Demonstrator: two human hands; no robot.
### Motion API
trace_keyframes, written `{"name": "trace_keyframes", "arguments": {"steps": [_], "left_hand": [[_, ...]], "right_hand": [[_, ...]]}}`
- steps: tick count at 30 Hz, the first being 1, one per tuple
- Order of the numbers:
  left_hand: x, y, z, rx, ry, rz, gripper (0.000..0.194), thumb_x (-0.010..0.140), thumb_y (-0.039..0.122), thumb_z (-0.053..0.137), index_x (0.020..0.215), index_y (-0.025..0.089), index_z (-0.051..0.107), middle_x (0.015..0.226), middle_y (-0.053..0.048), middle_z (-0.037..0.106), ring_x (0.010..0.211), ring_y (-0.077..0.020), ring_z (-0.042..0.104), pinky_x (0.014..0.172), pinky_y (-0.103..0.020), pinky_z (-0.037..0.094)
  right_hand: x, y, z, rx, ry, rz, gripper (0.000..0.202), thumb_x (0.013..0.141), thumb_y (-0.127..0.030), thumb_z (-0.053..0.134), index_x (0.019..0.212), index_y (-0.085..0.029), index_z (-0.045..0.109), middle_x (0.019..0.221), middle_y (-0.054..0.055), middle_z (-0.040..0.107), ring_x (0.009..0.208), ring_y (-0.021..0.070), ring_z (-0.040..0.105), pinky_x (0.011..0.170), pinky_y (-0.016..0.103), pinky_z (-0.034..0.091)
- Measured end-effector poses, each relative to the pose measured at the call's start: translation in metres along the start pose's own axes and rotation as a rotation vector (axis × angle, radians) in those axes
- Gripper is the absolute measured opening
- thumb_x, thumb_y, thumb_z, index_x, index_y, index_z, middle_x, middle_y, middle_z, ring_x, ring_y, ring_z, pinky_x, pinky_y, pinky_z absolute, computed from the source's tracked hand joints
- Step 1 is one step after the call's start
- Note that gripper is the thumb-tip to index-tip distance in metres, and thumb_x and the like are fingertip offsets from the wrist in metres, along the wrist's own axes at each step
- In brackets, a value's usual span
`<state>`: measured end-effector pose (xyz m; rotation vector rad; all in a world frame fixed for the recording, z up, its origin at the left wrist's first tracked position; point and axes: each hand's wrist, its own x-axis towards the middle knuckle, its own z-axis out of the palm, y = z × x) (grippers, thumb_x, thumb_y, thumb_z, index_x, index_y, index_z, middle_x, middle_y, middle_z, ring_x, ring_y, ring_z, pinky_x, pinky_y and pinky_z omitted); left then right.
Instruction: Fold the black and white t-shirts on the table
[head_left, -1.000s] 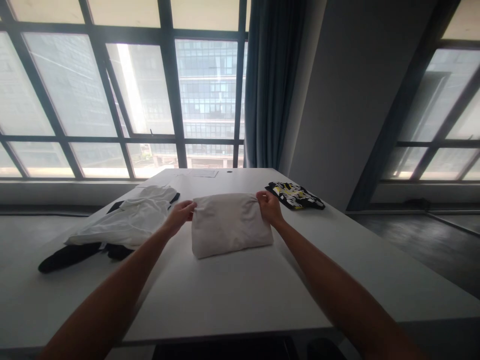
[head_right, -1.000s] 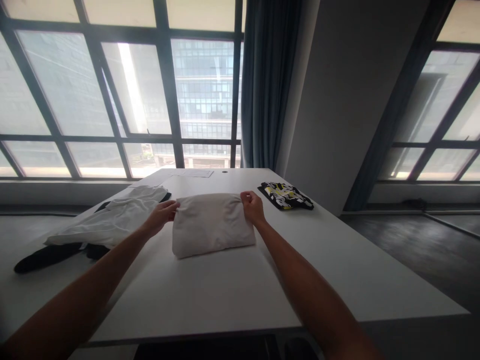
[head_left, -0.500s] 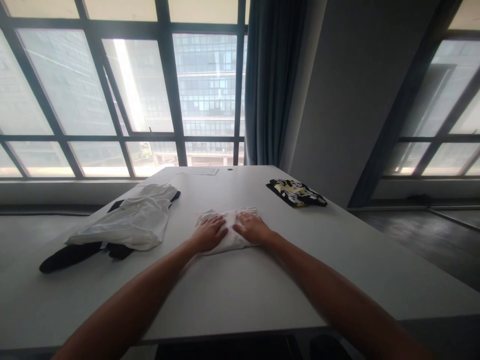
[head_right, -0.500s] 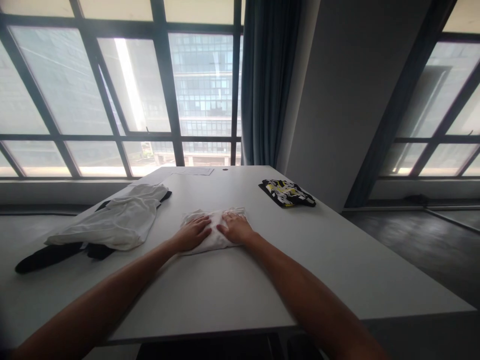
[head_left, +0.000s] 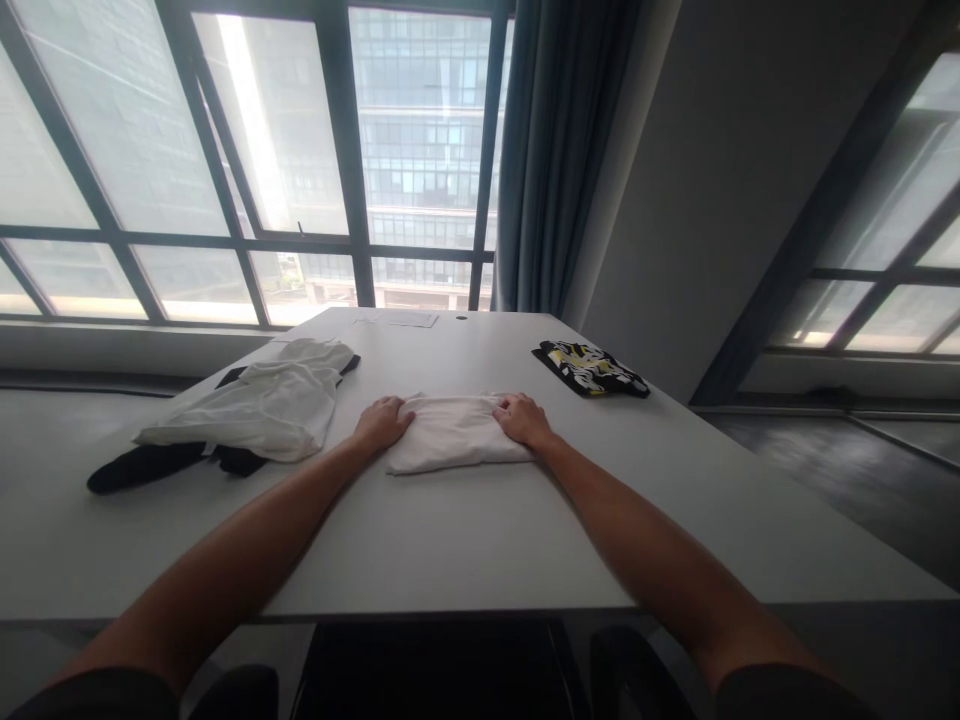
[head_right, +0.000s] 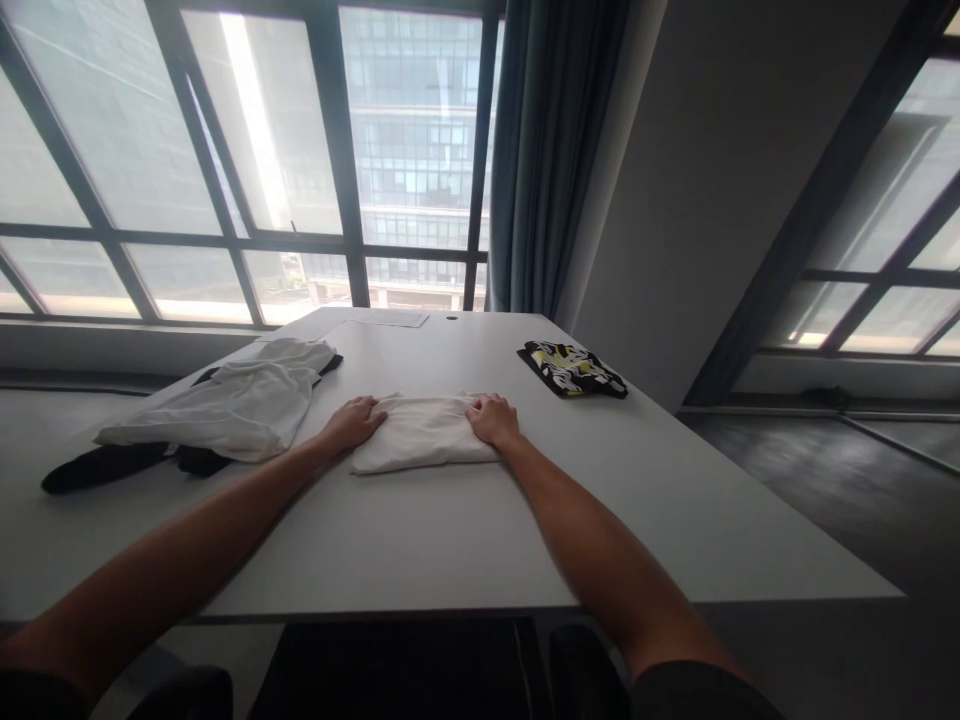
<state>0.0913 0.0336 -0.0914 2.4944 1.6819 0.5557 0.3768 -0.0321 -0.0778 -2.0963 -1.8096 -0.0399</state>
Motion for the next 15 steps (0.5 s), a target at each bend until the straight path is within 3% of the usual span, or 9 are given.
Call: {"name": "trace_keyframes", "arguments": {"steps": [4,7,9,12,15], "left_hand": [[-0.003,0.004,-0.009,-0.100,0.159,-0.005,0.029,0.090,0.037,0.048,0.100,0.019,0.068,0.109,-0.010,0.071,0.104,-0.0246,0.064,0.089,-0.033,0.047],[-0.003,0.010,-0.016,-0.181,0.265,-0.045,0.033,0.094,0.041,0.042,0.102,0.020,0.067,0.097,-0.008,0.073,0.088,-0.0223,0.067,0.076,-0.031,0.049],[-0.002,0.012,-0.019,-0.193,0.331,-0.052,0.033,0.095,0.039,0.041,0.107,0.020,0.065,0.100,-0.008,0.073,0.091,-0.0222,0.067,0.079,-0.031,0.049],[-0.005,0.016,-0.023,-0.136,0.392,-0.066,0.034,0.093,0.031,0.044,0.119,0.018,0.061,0.118,-0.011,0.068,0.111,-0.0256,0.060,0.095,-0.038,0.046],[-0.017,0.028,-0.023,-0.066,0.327,0.087,0.042,0.093,0.031,0.043,0.129,0.017,0.056,0.137,-0.011,0.057,0.129,-0.0254,0.048,0.110,-0.041,0.035]], "right_hand": [[0.000,-0.003,-0.004,0.013,0.118,-0.058,0.017,0.091,-0.031,0.054,0.090,-0.018,0.066,0.107,0.010,0.065,0.103,0.0231,0.056,0.087,0.033,0.040],[0.000,-0.007,-0.008,0.076,0.261,-0.091,0.021,0.095,-0.031,0.047,0.094,-0.018,0.063,0.103,0.009,0.066,0.098,0.0218,0.056,0.086,0.032,0.039],[0.001,-0.009,-0.010,0.086,0.321,-0.089,0.025,0.097,-0.031,0.041,0.100,-0.017,0.062,0.107,0.011,0.065,0.100,0.0225,0.056,0.088,0.033,0.038],[0.000,-0.010,-0.011,0.046,0.252,-0.036,0.033,0.096,-0.033,0.041,0.117,-0.015,0.060,0.121,0.014,0.062,0.111,0.0255,0.053,0.094,0.036,0.037],[-0.007,-0.015,-0.011,0.009,0.100,-0.103,0.045,0.095,-0.040,0.041,0.130,-0.016,0.056,0.136,0.015,0.055,0.123,0.0268,0.048,0.104,0.038,0.032]]}}
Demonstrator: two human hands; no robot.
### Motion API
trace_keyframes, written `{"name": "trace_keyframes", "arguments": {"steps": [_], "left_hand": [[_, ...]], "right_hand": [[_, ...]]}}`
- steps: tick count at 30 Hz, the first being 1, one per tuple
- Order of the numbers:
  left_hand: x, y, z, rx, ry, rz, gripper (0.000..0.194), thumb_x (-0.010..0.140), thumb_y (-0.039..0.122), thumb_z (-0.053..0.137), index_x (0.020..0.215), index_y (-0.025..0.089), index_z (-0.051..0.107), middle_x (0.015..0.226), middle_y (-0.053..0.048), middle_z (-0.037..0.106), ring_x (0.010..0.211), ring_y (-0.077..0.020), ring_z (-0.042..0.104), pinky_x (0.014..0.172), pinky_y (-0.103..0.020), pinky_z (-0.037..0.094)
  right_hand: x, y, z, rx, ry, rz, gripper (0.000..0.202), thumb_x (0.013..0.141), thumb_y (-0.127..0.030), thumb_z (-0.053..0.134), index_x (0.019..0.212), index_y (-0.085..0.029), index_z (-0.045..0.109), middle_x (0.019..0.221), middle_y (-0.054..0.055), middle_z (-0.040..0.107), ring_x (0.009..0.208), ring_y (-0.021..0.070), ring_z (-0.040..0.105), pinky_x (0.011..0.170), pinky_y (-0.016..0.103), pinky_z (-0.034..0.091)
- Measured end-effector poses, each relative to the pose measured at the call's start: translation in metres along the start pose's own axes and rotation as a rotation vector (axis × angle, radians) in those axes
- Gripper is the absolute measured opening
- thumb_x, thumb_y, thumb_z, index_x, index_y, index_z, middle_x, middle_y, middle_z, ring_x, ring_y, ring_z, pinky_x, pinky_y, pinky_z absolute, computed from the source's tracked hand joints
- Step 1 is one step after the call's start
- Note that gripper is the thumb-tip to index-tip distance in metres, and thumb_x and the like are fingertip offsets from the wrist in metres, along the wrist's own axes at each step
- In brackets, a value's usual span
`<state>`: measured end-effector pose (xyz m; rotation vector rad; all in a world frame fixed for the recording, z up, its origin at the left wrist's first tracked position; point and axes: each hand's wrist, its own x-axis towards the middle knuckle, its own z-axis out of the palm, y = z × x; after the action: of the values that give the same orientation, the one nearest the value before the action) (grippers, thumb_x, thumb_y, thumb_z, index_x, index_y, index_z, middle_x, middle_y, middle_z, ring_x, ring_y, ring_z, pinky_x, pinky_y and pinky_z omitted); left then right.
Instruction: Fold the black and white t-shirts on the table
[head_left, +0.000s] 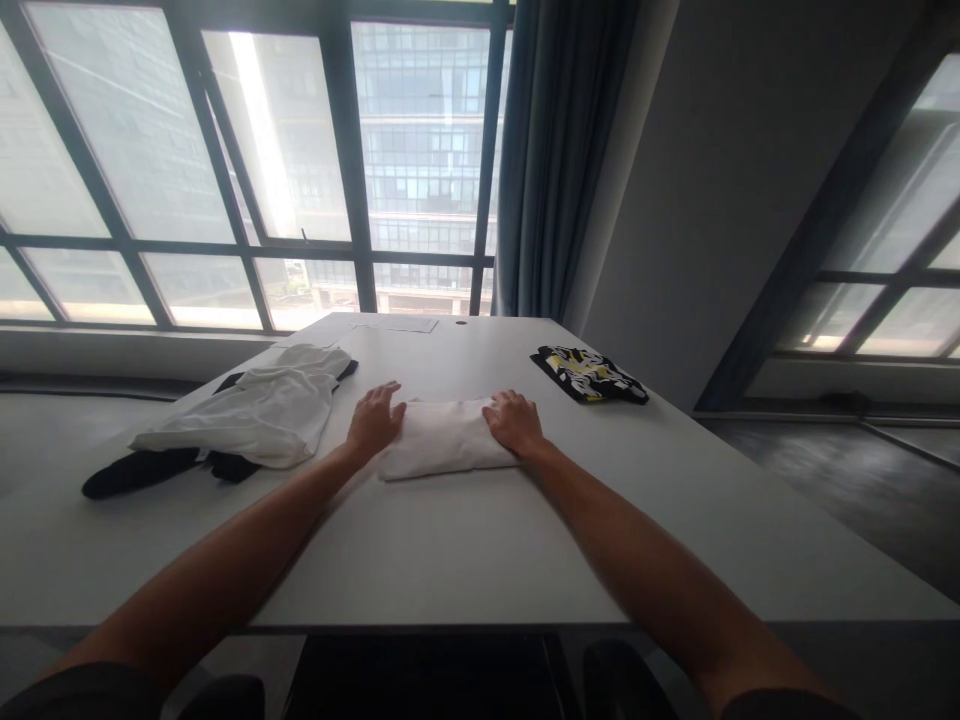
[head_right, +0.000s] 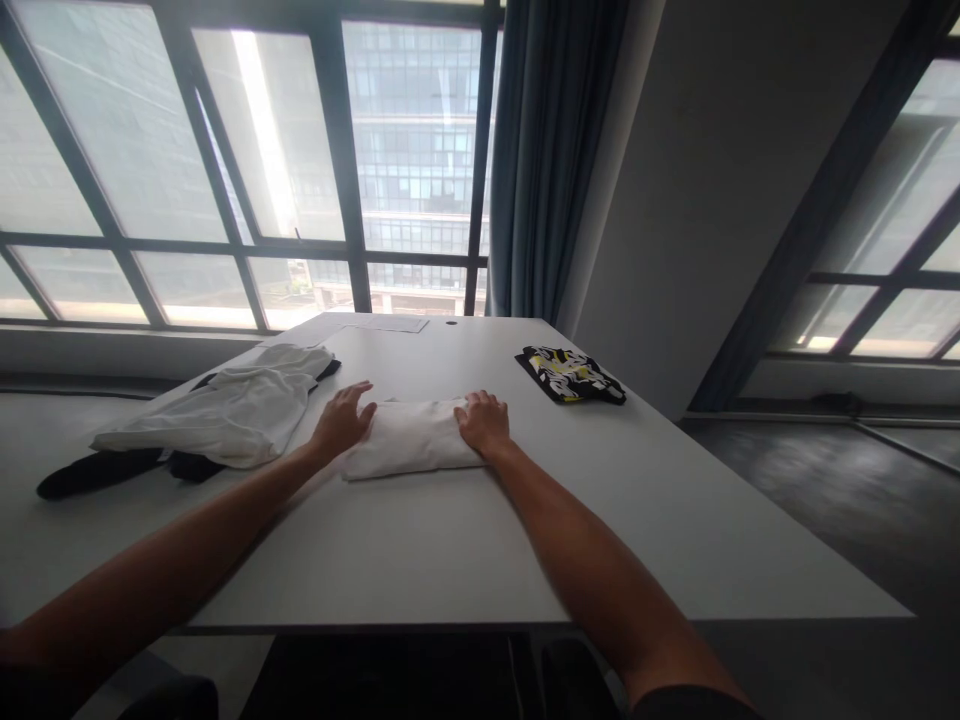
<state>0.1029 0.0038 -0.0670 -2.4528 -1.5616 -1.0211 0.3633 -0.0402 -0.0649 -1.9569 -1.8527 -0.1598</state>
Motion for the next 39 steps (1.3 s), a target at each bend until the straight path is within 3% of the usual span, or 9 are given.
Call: {"name": "trace_keyframes", "arguments": {"steps": [4,6,9,14,20,24,28,32,39], "left_hand": [[-0.018,0.027,0.006,-0.021,-0.316,0.304,0.054,0.096,0.047,0.035,0.140,0.019,0.049,0.151,-0.006,0.043,0.141,-0.0221,0.035,0.118,-0.039,0.022],[-0.022,0.032,0.011,-0.015,-0.478,0.318,0.061,0.096,0.053,0.031,0.146,0.020,0.043,0.155,-0.005,0.036,0.144,-0.0222,0.028,0.119,-0.039,0.019],[-0.016,0.022,0.016,0.012,-0.613,0.232,0.070,0.095,0.060,0.025,0.151,0.019,0.033,0.159,-0.006,0.026,0.148,-0.0233,0.019,0.119,-0.041,0.013],[-0.004,-0.011,0.014,0.099,-0.623,0.050,0.079,0.093,0.066,0.022,0.155,0.017,0.024,0.162,-0.007,0.013,0.149,-0.0265,0.008,0.118,-0.047,0.012],[-0.004,-0.023,0.008,0.129,-0.608,-0.040,0.078,0.094,0.064,0.019,0.155,0.015,0.020,0.162,-0.011,0.010,0.149,-0.0257,0.011,0.117,-0.048,0.014],[-0.006,-0.027,0.007,0.122,-0.591,-0.029,0.075,0.095,0.060,0.020,0.155,0.014,0.021,0.161,-0.013,0.015,0.149,-0.0261,0.014,0.117,-0.047,0.015],[-0.006,-0.029,0.009,0.114,-0.580,-0.017,0.074,0.095,0.059,0.021,0.154,0.015,0.024,0.161,-0.014,0.017,0.148,-0.0282,0.015,0.116,-0.049,0.017],[-0.005,-0.031,0.012,0.118,-0.551,-0.054,0.076,0.095,0.060,0.020,0.154,0.012,0.023,0.160,-0.018,0.017,0.147,-0.0323,0.019,0.114,-0.048,0.020],[-0.008,-0.023,0.016,0.136,-0.500,-0.119,0.075,0.098,0.056,0.014,0.154,0.007,0.018,0.159,-0.020,0.019,0.147,-0.0327,0.019,0.115,-0.048,0.021]], "right_hand": [[-0.012,-0.017,0.002,0.060,-0.232,-0.298,0.057,0.095,-0.050,0.039,0.143,-0.019,0.047,0.152,0.009,0.040,0.140,0.0243,0.033,0.115,0.039,0.022],[-0.014,-0.023,0.004,0.077,-0.374,-0.345,0.061,0.096,-0.052,0.035,0.148,-0.021,0.040,0.157,0.008,0.032,0.145,0.0242,0.025,0.117,0.043,0.016],[-0.011,-0.017,0.006,0.047,-0.495,-0.239,0.064,0.098,-0.055,0.026,0.153,-0.023,0.030,0.161,0.005,0.019,0.148,0.0234,0.014,0.118,0.048,0.009],[-0.004,0.008,0.009,-0.019,-0.457,0.031,0.074,0.095,-0.062,0.026,0.155,-0.021,0.020,0.162,0.007,0.010,0.149,0.0231,0.010,0.118,0.050,0.010],[-0.009,0.011,0.008,-0.103,-0.319,0.234,0.083,0.092,-0.067,0.028,0.146,-0.005,0.039,0.153,0.022,0.034,0.142,0.0323,0.029,0.114,0.052,0.019],[-0.010,0.005,0.003,-0.091,-0.272,0.207,0.076,0.090,-0.065,0.039,0.134,-0.005,0.053,0.138,0.025,0.050,0.130,0.0351,0.044,0.107,0.047,0.032],[-0.007,0.004,0.003,0.082,-0.201,0.133,0.056,0.085,-0.050,0.056,0.126,-0.013,0.058,0.131,0.016,0.059,0.122,0.0272,0.052,0.100,0.033,0.040],[0.000,0.007,0.000,0.346,-0.110,0.114,0.036,0.080,-0.036,0.062,0.110,-0.014,0.063,0.110,0.010,0.069,0.097,0.0215,0.064,0.085,0.028,0.046],[0.065,0.013,-0.034,0.493,0.061,0.062,0.023,0.072,-0.019,0.067,0.094,-0.012,0.064,0.091,0.006,0.070,0.080,0.0161,0.059,0.074,0.026,0.046]]}}
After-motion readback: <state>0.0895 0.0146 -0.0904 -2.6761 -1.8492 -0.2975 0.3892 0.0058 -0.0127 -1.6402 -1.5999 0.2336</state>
